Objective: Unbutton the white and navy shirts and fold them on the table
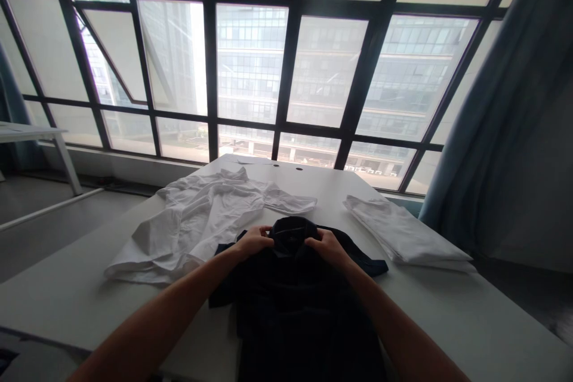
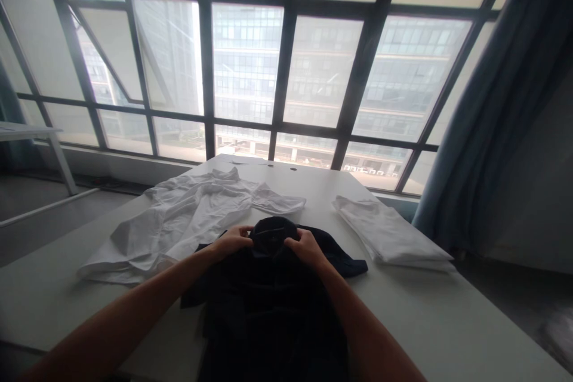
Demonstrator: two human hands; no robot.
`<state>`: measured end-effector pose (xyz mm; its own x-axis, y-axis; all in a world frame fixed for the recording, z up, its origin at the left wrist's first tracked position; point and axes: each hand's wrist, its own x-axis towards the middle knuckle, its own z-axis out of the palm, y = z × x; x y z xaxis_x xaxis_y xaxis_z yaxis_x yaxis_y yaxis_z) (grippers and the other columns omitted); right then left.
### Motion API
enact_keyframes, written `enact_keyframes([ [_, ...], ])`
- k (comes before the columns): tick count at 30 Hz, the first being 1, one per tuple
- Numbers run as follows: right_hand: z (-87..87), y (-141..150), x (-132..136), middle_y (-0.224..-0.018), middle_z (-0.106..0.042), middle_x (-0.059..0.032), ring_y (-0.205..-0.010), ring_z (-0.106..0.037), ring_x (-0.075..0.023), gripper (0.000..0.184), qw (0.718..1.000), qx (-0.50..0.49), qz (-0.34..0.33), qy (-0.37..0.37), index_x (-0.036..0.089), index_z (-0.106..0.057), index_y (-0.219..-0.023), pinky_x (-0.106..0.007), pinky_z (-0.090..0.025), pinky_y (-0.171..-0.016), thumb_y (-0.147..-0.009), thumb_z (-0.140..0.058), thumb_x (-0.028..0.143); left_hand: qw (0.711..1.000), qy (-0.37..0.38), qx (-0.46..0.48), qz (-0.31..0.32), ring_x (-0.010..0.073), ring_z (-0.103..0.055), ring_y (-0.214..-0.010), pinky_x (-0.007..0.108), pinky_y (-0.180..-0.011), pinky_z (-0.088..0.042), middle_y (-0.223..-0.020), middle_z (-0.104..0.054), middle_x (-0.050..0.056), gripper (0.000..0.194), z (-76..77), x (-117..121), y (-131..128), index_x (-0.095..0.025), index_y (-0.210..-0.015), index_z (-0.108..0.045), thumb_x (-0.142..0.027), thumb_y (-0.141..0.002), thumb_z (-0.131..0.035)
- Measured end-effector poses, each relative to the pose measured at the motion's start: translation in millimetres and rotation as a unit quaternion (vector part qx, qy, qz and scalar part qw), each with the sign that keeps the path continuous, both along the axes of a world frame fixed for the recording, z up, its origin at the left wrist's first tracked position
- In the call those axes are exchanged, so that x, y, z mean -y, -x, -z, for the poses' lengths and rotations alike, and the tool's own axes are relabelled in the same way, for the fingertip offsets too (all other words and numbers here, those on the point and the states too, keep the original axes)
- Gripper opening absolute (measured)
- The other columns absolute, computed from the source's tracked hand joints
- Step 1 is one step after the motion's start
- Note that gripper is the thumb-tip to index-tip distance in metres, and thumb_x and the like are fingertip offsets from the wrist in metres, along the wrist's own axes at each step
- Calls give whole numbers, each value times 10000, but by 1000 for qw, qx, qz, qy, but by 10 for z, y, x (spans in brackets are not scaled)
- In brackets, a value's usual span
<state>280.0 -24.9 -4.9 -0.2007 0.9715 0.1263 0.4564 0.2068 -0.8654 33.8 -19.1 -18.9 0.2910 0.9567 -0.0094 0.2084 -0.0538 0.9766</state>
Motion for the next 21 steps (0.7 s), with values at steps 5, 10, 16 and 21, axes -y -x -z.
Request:
enact_keyframes([
  [5,-159,-60,92,-845,-707,-48,-784,-650,-201,279,964,234,75,-102,155,-667,-979,-270,-449,-712,-716,-576,175,977,-122,-176,-4,137,-574,-597,229,-549,-404,-657,-631,-16,332,-20,64,20,-92,-957,-722,-101,-646,-605],
  [10,-242,2,234,-976,-695,-89,-890,-651,-235,329,934,299,79,-180,176,-628,-1086,-294,-438,-765,-768,-543,170,979,-166,-115,17,201,-645,-821,278,-737,-477,-876,-708,40,344,36,87,26,-117,-1007,-670,-107,-665,-626],
  [16,-165,-141,203,-968,-656,-59,-842,-616,-205,419,964,160,-32,-208,173,-530,-1147,-318,-470,-804,-735,-602,194,992,59,115,-6,158,-635,-760,284,-725,-496,-864,-689,36,398,35,61,82,-161,-997,-635,-537,-870,-594],
  [21,-194,-123,205,-688,-569,10,-626,-549,-151,344,990,73,-49,-114,185,-556,-811,-276,-451,-609,-843,-552,527,989,105,96,39,117,-568,-615,249,-641,-452,-682,-625,2,455,-31,131,93,-133,-821,-659,-569,-732,-749],
])
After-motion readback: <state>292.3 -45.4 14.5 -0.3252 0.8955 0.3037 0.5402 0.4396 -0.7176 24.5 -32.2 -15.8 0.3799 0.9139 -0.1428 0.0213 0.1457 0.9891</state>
